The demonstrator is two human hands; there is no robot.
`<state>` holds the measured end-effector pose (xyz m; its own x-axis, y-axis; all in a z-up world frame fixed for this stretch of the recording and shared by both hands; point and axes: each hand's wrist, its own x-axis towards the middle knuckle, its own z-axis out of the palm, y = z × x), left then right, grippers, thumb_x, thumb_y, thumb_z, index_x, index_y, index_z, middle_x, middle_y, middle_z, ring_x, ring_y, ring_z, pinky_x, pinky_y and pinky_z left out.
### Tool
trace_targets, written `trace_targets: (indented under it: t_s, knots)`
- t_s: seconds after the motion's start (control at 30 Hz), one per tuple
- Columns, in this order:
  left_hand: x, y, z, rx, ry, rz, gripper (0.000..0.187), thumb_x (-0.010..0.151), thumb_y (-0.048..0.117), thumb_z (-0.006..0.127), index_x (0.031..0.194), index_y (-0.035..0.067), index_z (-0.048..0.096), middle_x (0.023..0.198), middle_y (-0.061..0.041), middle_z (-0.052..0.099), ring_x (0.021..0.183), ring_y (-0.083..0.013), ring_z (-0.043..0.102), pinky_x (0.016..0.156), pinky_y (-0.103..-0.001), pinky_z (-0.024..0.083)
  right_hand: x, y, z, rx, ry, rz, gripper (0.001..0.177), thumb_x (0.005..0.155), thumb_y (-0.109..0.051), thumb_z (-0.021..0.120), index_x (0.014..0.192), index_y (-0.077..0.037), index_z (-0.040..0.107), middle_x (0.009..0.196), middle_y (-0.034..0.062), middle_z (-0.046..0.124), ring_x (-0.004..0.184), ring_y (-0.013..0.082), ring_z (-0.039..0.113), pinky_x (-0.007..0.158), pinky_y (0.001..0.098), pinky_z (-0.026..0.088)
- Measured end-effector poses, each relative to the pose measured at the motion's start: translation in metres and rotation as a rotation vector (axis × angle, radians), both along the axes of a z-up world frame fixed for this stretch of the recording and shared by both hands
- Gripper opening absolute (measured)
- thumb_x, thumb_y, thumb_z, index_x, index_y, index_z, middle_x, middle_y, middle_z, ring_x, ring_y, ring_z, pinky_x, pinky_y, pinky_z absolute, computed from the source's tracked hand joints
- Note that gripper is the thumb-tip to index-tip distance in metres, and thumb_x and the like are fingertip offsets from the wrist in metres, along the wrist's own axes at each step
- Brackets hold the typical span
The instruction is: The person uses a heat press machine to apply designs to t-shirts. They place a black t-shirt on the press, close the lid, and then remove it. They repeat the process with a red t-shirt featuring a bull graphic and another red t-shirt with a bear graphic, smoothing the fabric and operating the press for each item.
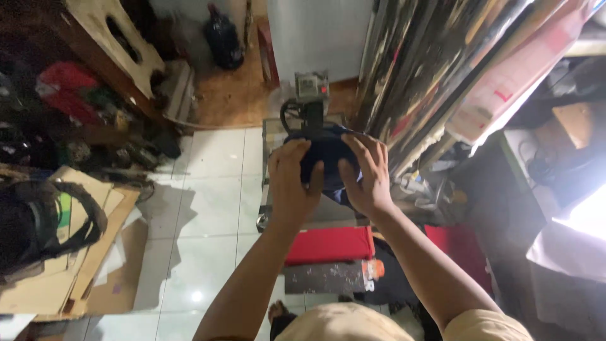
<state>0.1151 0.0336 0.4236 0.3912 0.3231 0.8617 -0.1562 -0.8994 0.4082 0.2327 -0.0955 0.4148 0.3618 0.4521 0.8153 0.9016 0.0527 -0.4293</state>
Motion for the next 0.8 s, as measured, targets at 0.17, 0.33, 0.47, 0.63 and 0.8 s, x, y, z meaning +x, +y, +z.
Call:
trace_targets:
  t_s: [0.17,0.33,0.47,0.63,0.8]
  knots:
    - [0.033,0.023,0.033,0.093,-0.071,0.063,0.031,0.102,0.021,0.063,0.128,0.003,0.062,0.120,-0.011,0.065,0.115,-0.0291,0.064,0.103,-0.044,0.045,0.032,0.027,0.028,0.075,-0.052,-0.042,0.038,0.102,-0.017,0.063,0.134,0.002,0.061,0.122,0.0216,0.062,0.118,0.0448,0.058,0.099,0.0544,0.043]
    - [0.051,0.036,0.053,0.077,-0.083,0.072,0.031,0.104,0.028,0.060,0.123,0.003,0.063,0.114,-0.013,0.066,0.108,-0.0331,0.065,0.100,-0.047,0.047,0.041,0.044,0.047,0.099,0.009,-0.045,0.036,0.103,-0.019,0.061,0.134,0.000,0.062,0.124,0.0212,0.062,0.118,0.0469,0.058,0.099,0.0552,0.043]
    - [0.062,0.047,0.062,0.137,-0.154,0.076,0.027,0.101,0.019,0.064,0.122,0.003,0.063,0.115,-0.012,0.066,0.109,-0.0333,0.064,0.103,-0.049,0.048,0.050,0.053,0.056,0.090,0.031,-0.058,0.036,0.106,-0.022,0.059,0.136,-0.002,0.061,0.121,0.0224,0.060,0.115,0.0493,0.057,0.098,0.0579,0.043]
    - [0.065,0.048,0.065,0.121,-0.152,0.087,0.028,0.102,0.023,0.063,0.122,0.003,0.063,0.115,-0.011,0.066,0.111,-0.0327,0.064,0.106,-0.050,0.048,0.050,0.056,0.057,0.076,0.048,-0.084,0.038,0.107,-0.026,0.058,0.138,-0.005,0.061,0.124,0.0201,0.060,0.118,0.0472,0.057,0.100,0.0560,0.043]
    - [0.052,0.048,0.016,0.012,-0.002,0.048,0.054,0.102,0.022,0.067,0.152,0.008,0.052,0.157,-0.027,0.041,0.146,-0.0463,0.042,0.122,-0.058,0.033,0.032,0.033,0.020,0.034,0.098,-0.105,0.060,0.103,-0.013,0.067,0.157,-0.004,0.041,0.155,0.0298,0.039,0.139,0.0551,0.045,0.110,0.0648,0.043]
